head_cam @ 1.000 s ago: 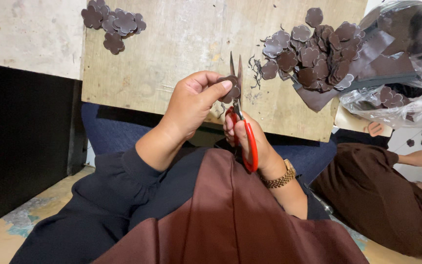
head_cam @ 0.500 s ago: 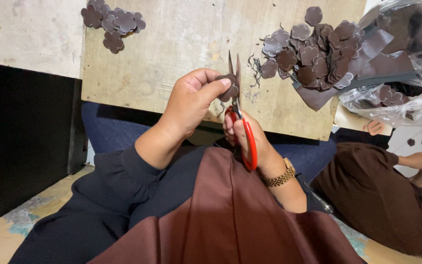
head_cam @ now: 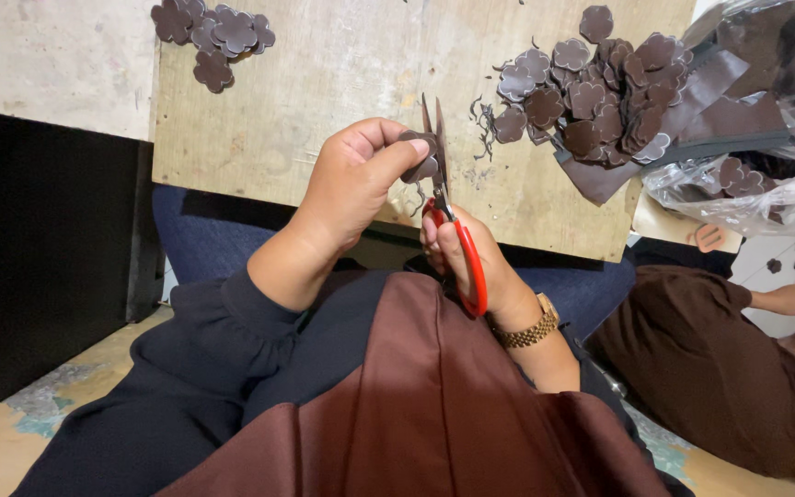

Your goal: The person uses red-handled scissors to trim the edges of small dark brown flower-shaped pieces of material. They hold each piece in the left hand and carefully cut around the perimeter with the right hand, placing finished pieces on a wooden board.

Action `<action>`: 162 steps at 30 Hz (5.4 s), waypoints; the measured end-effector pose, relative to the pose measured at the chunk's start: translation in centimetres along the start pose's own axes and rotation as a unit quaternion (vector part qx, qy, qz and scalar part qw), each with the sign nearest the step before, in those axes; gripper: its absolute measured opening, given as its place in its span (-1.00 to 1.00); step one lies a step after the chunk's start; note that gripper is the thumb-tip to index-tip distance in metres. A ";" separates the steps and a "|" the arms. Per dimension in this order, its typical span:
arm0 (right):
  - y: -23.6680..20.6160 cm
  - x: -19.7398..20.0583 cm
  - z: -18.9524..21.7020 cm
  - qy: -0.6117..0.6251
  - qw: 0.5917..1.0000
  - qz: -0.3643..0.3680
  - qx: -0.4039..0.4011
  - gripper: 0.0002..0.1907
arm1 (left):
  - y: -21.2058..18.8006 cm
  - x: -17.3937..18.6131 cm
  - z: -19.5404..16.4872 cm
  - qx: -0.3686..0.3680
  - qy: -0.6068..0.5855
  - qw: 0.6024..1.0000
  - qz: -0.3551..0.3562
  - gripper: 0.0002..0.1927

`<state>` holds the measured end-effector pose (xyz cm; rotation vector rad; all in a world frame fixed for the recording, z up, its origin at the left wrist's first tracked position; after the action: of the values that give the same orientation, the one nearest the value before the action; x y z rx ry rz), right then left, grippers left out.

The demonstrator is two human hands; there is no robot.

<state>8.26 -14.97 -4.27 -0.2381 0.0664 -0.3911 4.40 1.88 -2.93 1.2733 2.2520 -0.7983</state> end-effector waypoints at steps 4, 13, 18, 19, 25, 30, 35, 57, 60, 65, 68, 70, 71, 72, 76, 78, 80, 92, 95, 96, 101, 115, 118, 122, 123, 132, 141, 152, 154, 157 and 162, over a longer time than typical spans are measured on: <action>-0.1 0.1 0.0 -0.007 1.000 -0.001 -0.002 -0.48 | 0.0 -0.1 -0.2 -0.004 0.004 1.000 0.006 -0.87; -0.1 0.2 0.2 -0.022 1.000 -0.004 -0.002 -0.48 | 0.1 -0.2 -0.4 0.001 0.008 1.000 -0.001 -0.87; -0.1 0.2 0.5 -0.032 0.999 -0.001 0.005 -0.47 | 0.1 -0.1 -0.4 0.002 0.008 1.000 -0.009 -0.87; -0.1 0.1 0.4 -0.032 0.999 -0.002 -0.002 -0.47 | 0.1 0.0 -0.4 0.002 0.005 1.000 -0.008 -0.87; -0.2 0.0 0.0 -0.032 0.999 -0.006 -0.005 -0.47 | 0.0 0.1 -0.1 -0.005 -0.001 1.000 0.001 -0.87; 0.0 0.1 -0.5 0.024 1.000 0.002 -0.009 -0.49 | 0.3 -0.1 -0.2 -0.011 0.001 1.000 0.020 -0.87; 0.0 -0.1 -0.4 0.053 0.998 0.017 0.010 -0.47 | 0.0 -0.3 -0.2 -0.010 0.045 0.998 0.039 -0.87; 0.0 0.2 -0.1 0.018 1.000 0.017 0.005 -0.46 | 0.0 -0.1 -0.7 -0.006 0.049 0.998 0.039 -0.88; 0.0 0.3 -0.1 -0.005 1.000 0.017 -0.001 -0.46 | 0.2 0.2 -0.5 -0.007 0.033 0.999 0.034 -0.90; 0.0 0.3 -0.1 -0.010 1.000 0.010 -0.007 -0.48 | 0.4 0.4 -0.3 0.006 0.000 1.000 0.030 -0.88; 0.0 0.2 -0.1 -0.008 1.000 0.010 -0.010 -0.49 | 0.3 0.5 -0.4 0.009 0.001 1.000 0.030 -0.86; 0.0 0.2 -0.1 -0.011 1.000 0.010 -0.014 -0.49 | 0.3 0.5 -0.4 0.012 -0.001 0.999 0.032 -0.86; 0.0 0.2 -0.1 -0.015 1.000 0.009 -0.015 -0.49 | 0.3 0.5 -0.5 0.014 -0.002 0.999 0.032 -0.86; 0.0 0.2 0.0 -0.020 1.000 0.009 -0.017 -0.49 | 0.3 0.5 -0.5 0.016 -0.003 0.999 0.032 -0.86; -0.1 0.2 0.0 -0.040 0.999 0.008 -0.016 -0.48 | 0.3 0.3 -0.7 0.012 0.002 0.999 0.038 -0.87; 0.0 0.2 -0.1 -0.034 0.999 0.007 -0.019 -0.48 | 0.3 0.2 -0.7 0.016 -0.009 0.999 0.040 -0.87; 0.1 0.1 -0.2 -0.022 1.000 0.006 -0.015 -0.50 | 0.3 0.3 -0.8 0.019 0.013 0.999 0.032 -0.87; 0.1 0.1 -1.4 0.089 0.996 0.002 -0.026 -0.56 | 0.7 0.6 1.2 0.024 -0.038 0.998 -0.041 -0.83; 0.3 -0.1 -1.4 0.088 0.996 0.014 -0.003 -0.55 | 0.9 0.7 1.2 -0.009 -0.041 0.999 -0.027 -0.85; 0.3 -0.2 -1.3 0.088 0.996 0.019 0.009 -0.54 | 0.8 0.6 1.2 -0.021 -0.048 0.998 -0.021 -0.84; 0.4 0.0 -1.5 0.070 0.998 -0.004 -0.003 -0.50 | 0.8 0.3 1.2 -0.068 0.022 0.997 0.002 -0.85; 0.6 -0.4 -2.0 0.156 0.988 -0.011 -0.007 -0.51 | 0.5 0.0 1.1 -0.062 0.026 0.998 -0.008 -0.87; 0.6 -0.4 -2.0 0.149 0.989 -0.014 -0.007 -0.50 | 0.5 0.0 1.1 -0.056 0.016 0.998 -0.008 -0.87; 0.4 -0.3 -1.8 0.158 0.987 -0.008 -0.011 -0.51 | 0.5 0.2 1.2 -0.054 0.010 0.998 -0.012 -0.88; 0.4 -0.3 -1.8 0.156 0.988 -0.007 -0.014 -0.52 | 0.6 0.2 1.2 -0.057 0.008 0.998 -0.012 -0.87; 0.3 -0.3 -1.7 0.150 0.988 0.013 -0.018 -0.53 | 0.6 0.5 0.8 -0.050 -0.029 0.998 -0.011 -0.88; 0.3 -0.2 -0.6 0.073 0.997 0.022 0.016 -0.49 | 0.8 0.6 0.1 -0.056 0.077 0.995 0.004 -0.89; 0.3 -0.1 -1.0 0.094 0.995 0.015 -0.006 -0.51 | 0.7 0.8 0.2 -0.053 0.026 0.998 0.017 -0.88; 0.3 -0.1 -1.1 0.097 0.995 0.019 -0.004 -0.51 | 0.7 0.8 0.2 -0.051 0.015 0.998 0.016 -0.87; 0.2 -0.1 -1.1 0.080 0.997 0.021 -0.001 -0.51 | 0.7 0.8 0.2 -0.050 0.011 0.999 0.011 -0.87; 0.3 -0.1 -1.0 0.058 0.998 0.021 -0.004 -0.51 | 0.7 0.7 0.1 -0.042 -0.033 0.999 0.010 -0.87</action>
<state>8.18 -14.87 -5.36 -0.2215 0.1863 -0.3618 4.63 2.55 -3.62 1.2105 2.1940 -0.7194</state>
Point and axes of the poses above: each hand's wrist, its own y-axis towards the middle knuckle, its own x-axis out of the back of the hand, z = x × y, the point moved 5 cm from there along y, towards the middle knuckle, and after that the axes turned 14 degrees about -y, right-handed, at the moved point
